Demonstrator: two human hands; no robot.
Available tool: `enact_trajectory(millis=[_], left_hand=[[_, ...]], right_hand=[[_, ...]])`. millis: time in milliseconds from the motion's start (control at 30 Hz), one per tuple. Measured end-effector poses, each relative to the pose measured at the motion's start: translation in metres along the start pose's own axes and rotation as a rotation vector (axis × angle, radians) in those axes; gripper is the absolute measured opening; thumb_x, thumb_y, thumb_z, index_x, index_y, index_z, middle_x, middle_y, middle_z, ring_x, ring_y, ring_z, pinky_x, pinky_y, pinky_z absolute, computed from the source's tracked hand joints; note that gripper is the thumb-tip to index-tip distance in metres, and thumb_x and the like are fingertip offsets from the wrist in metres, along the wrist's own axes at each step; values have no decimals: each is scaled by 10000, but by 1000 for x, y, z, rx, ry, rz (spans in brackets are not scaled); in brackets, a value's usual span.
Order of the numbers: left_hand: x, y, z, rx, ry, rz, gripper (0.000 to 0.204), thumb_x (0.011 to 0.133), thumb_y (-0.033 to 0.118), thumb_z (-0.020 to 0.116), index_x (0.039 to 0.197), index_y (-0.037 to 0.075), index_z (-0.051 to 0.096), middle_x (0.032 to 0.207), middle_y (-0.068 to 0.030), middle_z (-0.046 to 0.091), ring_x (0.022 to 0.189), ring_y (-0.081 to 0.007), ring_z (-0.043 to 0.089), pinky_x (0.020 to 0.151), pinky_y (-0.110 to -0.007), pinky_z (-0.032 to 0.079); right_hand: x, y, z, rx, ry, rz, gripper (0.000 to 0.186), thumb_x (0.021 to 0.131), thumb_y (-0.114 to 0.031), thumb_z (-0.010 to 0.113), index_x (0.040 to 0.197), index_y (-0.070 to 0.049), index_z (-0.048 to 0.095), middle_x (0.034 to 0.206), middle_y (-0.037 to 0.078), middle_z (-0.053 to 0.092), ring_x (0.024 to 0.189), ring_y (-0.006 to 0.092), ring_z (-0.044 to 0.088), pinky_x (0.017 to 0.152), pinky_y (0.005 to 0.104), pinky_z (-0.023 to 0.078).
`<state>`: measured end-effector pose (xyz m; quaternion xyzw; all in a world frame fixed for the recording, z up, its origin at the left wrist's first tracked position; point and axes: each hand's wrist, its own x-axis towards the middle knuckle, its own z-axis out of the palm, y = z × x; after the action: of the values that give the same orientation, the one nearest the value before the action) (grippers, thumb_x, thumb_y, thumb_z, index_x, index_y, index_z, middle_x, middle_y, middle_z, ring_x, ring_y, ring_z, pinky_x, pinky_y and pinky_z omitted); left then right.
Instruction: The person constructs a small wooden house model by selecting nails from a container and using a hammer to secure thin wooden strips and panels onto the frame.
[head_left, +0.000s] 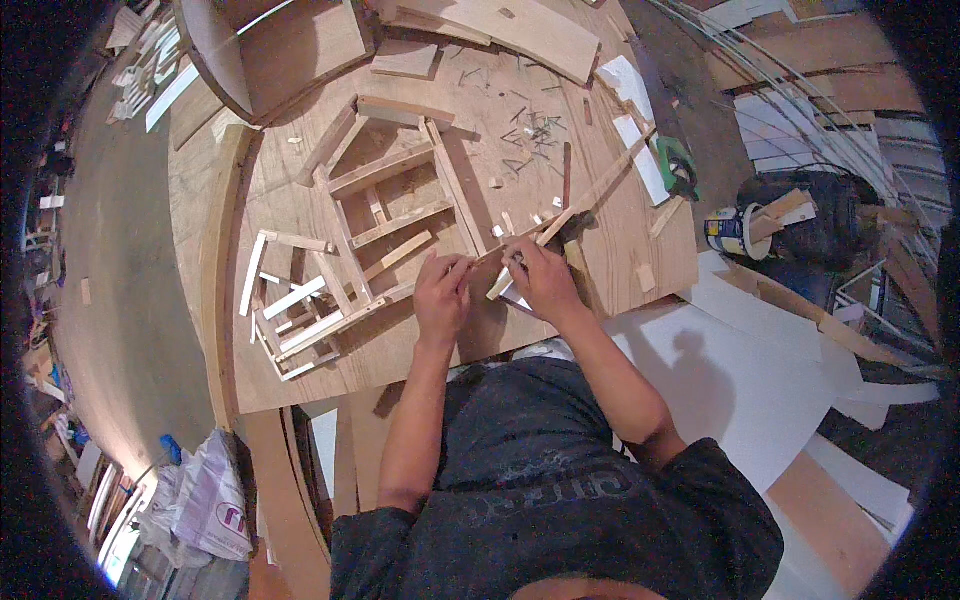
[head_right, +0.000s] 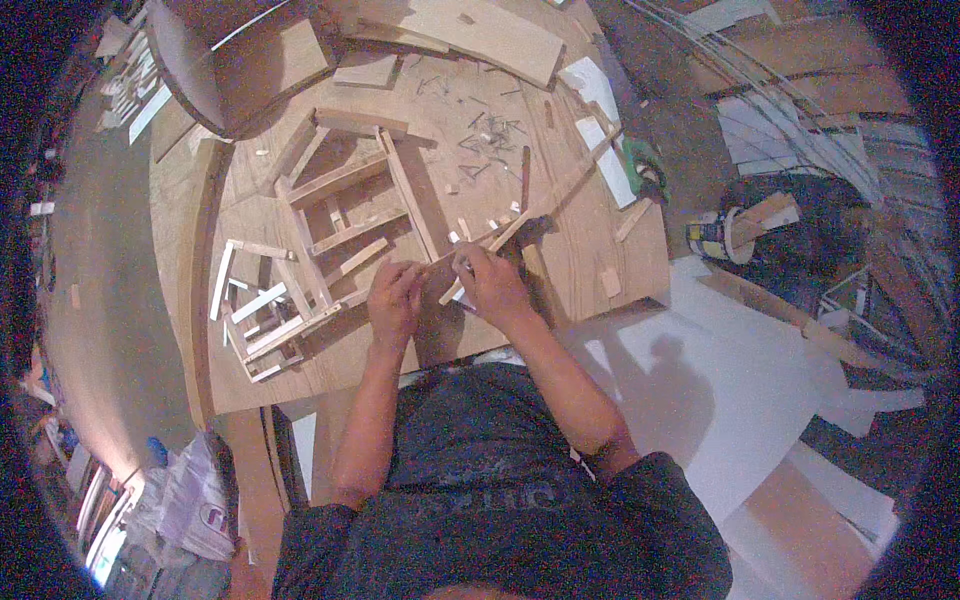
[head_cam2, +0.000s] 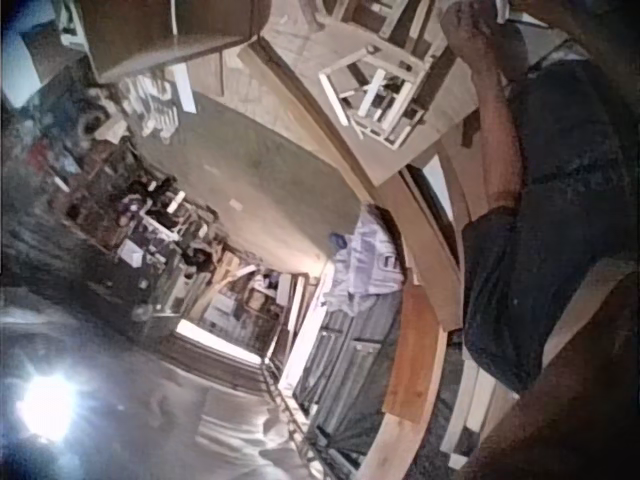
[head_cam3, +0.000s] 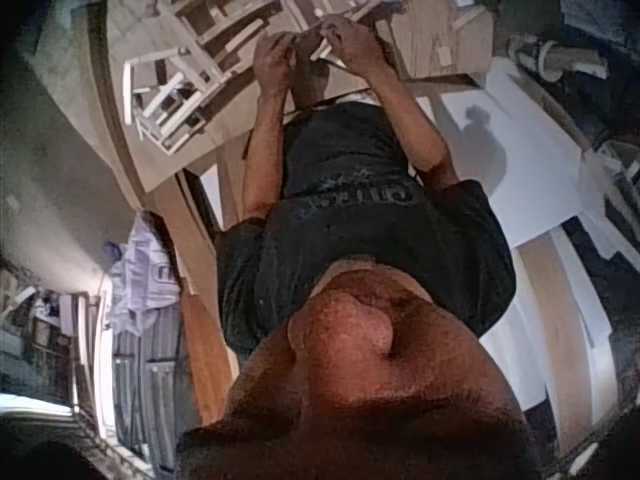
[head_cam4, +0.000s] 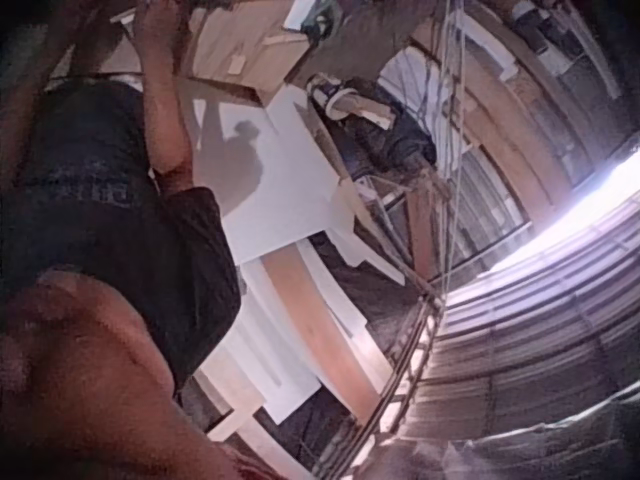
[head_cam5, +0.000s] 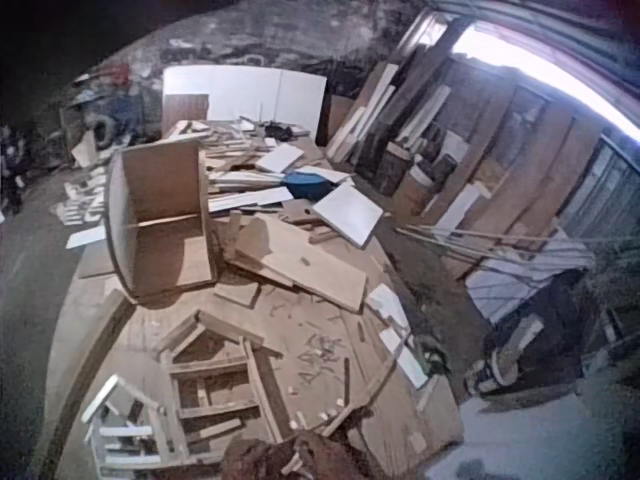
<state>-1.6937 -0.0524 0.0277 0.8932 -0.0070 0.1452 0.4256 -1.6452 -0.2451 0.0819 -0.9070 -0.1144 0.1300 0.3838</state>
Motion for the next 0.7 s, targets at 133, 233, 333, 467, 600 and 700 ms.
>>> enact_trajectory(millis=[133,233,333,467,600,700], left_hand=[[3,0,1,7,-67,-57,169,884,107,766,1050,78,762,1035,-83,733,992,-312,700,1054,-500,531],[3,-2,3,72,-32,5,164,892,135,776,1049,91,767,1052,-82,739,1007,-315,701,1023,-479,540],[4,-8,3,93,-68,22,283,842,162,809,1120,135,764,1121,-93,745,1059,-339,694,958,-455,547],[5,-15,7,151,-118,51,368,792,136,813,1155,148,754,1124,-70,760,1077,-306,705,1036,-463,524],[12,-12,14,197,-72,92,375,773,120,805,1141,161,750,1090,-48,777,1057,-261,727,1091,-471,497],[21,-3,18,198,-26,74,313,797,117,791,1105,149,750,1081,-52,780,1042,-250,738,1126,-469,470]], right_hand=[[-3,2,2,19,54,19,257,996,-126,666,1226,-20,628,1070,190,731,999,406,711,860,464,564],[-4,-2,2,74,88,-40,263,996,-119,661,1241,-27,631,1098,187,729,1025,409,706,875,463,564],[-3,4,6,19,90,-16,303,994,-127,664,1280,-36,624,1119,183,725,1043,402,702,885,467,561],[4,0,2,-8,-22,65,331,995,-135,662,1309,-42,611,1143,186,723,1063,400,697,896,474,556],[16,7,1,-3,-76,0,349,997,-132,658,1331,-48,599,1130,182,722,1044,407,697,889,479,556],[26,10,-3,37,-48,-30,386,993,-113,659,1368,-55,590,1127,180,721,1037,417,695,876,479,560]])
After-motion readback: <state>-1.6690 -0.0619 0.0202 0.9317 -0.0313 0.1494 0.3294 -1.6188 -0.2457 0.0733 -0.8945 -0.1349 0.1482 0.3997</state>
